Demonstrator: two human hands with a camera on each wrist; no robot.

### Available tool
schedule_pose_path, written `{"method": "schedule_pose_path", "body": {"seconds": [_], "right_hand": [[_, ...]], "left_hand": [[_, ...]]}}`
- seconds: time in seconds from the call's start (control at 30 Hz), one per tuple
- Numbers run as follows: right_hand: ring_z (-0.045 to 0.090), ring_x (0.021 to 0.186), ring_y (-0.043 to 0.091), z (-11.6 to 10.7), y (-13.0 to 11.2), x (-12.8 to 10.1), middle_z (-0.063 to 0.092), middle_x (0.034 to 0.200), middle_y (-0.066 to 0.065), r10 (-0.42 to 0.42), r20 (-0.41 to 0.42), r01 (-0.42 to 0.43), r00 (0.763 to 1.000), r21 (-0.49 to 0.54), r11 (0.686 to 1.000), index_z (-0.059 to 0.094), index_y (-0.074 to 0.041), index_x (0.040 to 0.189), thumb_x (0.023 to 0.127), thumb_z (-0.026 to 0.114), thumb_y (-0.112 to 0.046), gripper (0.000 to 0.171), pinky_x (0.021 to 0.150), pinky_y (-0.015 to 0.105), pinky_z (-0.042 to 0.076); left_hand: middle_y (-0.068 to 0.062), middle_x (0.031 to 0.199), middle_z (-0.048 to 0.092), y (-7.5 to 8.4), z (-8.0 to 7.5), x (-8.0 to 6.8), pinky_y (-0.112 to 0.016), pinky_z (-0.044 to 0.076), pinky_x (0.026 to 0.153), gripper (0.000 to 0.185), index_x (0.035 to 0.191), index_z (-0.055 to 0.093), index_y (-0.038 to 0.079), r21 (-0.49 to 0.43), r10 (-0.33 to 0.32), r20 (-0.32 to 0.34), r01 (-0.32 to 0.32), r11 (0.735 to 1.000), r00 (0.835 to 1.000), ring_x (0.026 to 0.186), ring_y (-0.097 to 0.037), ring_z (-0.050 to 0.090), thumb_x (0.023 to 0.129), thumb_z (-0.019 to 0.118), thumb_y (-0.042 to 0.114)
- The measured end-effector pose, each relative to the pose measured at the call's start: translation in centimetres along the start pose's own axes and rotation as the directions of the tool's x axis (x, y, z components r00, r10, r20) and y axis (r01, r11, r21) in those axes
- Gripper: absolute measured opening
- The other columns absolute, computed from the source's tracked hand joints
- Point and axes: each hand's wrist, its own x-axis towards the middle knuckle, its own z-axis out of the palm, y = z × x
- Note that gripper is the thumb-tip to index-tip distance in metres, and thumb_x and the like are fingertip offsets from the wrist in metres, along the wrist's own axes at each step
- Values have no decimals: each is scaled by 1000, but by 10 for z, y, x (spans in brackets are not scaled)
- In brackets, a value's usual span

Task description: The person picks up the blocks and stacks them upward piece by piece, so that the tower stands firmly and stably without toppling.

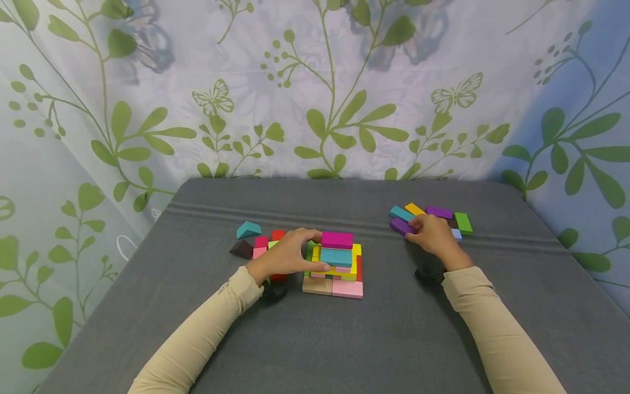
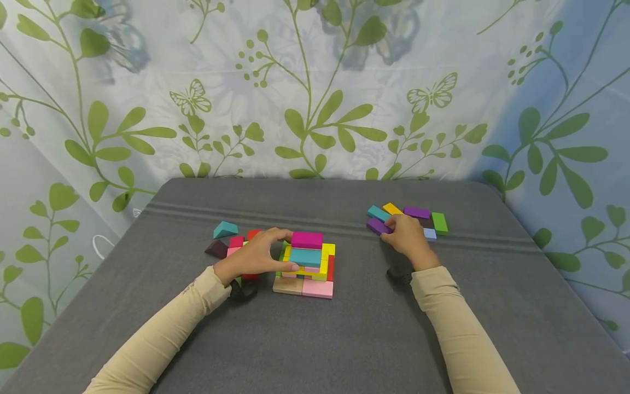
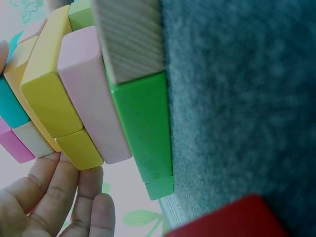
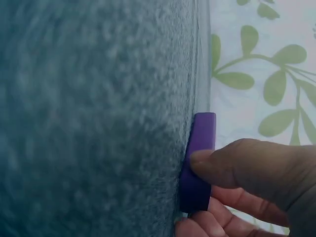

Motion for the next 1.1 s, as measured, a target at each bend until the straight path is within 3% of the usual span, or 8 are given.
{"method": "schedule_pose_path", "body": {"seconds": [0.23, 0.4, 0.5, 0.7, 0.77, 0.9, 1.0, 1.1], "right_hand": [[69, 106, 47, 1, -5, -1, 74, 111, 30, -17, 32, 16, 999, 15, 1000, 71, 15, 119, 92, 81, -9, 38, 92, 61, 54], [74, 100, 40, -2, -15, -2, 77, 107, 25, -87, -8, 87, 996, 114, 990, 73, 12, 121, 93, 83, -12, 38, 85, 51, 58], [75, 99, 37, -5, -26, -4, 77, 107, 21, -143, -33, 146, 989, 174, 974, 75, 8, 123, 93, 85, -12, 37, 80, 41, 58], [72, 95, 24, -13, -55, -16, 74, 108, 17, -246, -58, 251, 968, 310, 917, 76, 6, 123, 92, 86, -7, 35, 84, 26, 59], [71, 94, 18, -14, -64, -19, 75, 109, 16, -280, -62, 284, 958, 355, 891, 76, 6, 122, 92, 86, -5, 34, 84, 21, 58], [71, 92, 13, -13, -79, -25, 75, 106, 11, -362, -80, 364, 929, 380, 850, 79, 3, 120, 90, 88, -4, 33, 86, 30, 61], [71, 90, 17, -9, -88, -28, 74, 100, 6, -429, -92, 432, 899, 352, 830, 81, 1, 118, 88, 89, -4, 32, 86, 39, 63], [69, 87, 17, -6, -97, -32, 71, 94, -1, -492, -99, 498, 865, 291, 817, 83, -2, 116, 86, 91, -4, 31, 80, 36, 61]], "left_hand": [[-18, 144, 64, 0, 1, 1, -58, 47, 114, 78, 151, 56, -4, -6, -9, 2, 9, 1000, 1000, 134, -36, 57, 92, 84, 40], [-18, 144, 64, -1, 2, 1, -57, 47, 114, 78, 151, 56, -4, -7, -8, 3, 8, 1000, 1000, 134, -35, 57, 92, 84, 39], [-17, 144, 64, -1, 2, 2, -57, 48, 114, 78, 151, 56, -4, -6, -4, 5, 4, 1000, 1000, 134, -35, 57, 92, 84, 40], [-18, 145, 64, -2, 1, 3, -58, 47, 115, 79, 151, 56, -4, -11, -7, 8, 7, 1000, 1000, 135, -35, 57, 92, 83, 40], [-18, 144, 64, -2, 1, 2, -58, 47, 115, 78, 151, 56, -4, -12, -6, 7, 6, 1000, 1000, 135, -36, 57, 92, 83, 40], [-18, 144, 64, -1, 2, 2, -58, 46, 115, 78, 151, 56, -4, -15, -4, 9, 4, 1000, 1000, 135, -36, 57, 92, 83, 39], [-17, 144, 64, -1, 2, 2, -58, 46, 115, 78, 151, 56, -4, -15, -7, 9, 7, 1000, 1000, 135, -35, 57, 92, 83, 40], [-17, 144, 65, -1, 1, 3, -58, 47, 115, 77, 150, 57, -3, -14, -8, 7, 8, 1000, 1000, 134, -35, 58, 92, 83, 40]]}}
